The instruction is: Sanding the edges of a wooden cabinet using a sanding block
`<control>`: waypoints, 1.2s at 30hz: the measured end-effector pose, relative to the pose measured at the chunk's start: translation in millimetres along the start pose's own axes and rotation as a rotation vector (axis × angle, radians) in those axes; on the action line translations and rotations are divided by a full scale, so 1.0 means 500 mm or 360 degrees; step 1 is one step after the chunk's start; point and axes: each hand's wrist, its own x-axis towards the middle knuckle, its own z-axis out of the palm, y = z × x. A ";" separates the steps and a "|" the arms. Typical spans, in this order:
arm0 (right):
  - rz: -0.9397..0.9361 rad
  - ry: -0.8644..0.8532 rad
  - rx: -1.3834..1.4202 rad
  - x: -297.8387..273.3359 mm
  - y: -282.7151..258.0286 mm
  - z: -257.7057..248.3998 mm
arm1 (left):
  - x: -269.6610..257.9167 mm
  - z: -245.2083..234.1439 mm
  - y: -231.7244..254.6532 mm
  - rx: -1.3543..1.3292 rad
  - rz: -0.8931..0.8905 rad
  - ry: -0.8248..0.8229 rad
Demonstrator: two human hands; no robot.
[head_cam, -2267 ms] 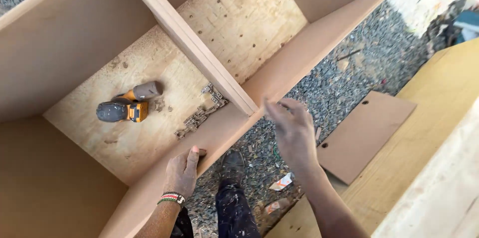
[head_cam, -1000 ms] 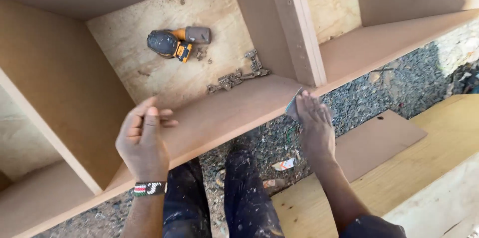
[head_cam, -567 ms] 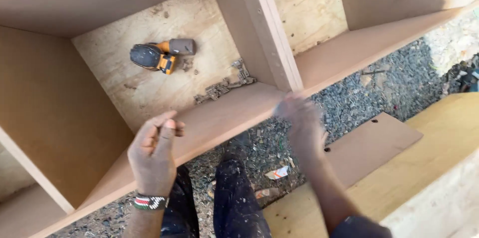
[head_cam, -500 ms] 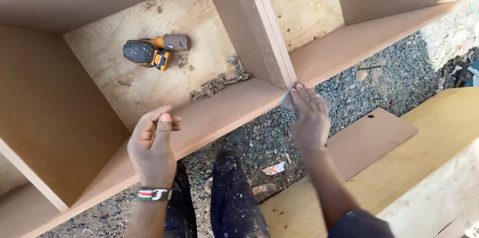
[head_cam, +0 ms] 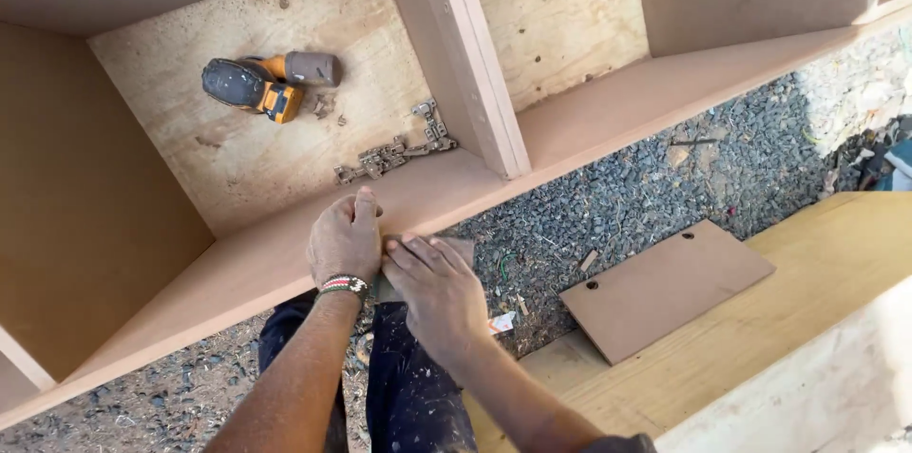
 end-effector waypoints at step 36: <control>0.2932 0.1315 0.1704 0.237 0.204 0.038 | 0.118 -0.026 0.036 -0.1075 -0.0224 -0.1817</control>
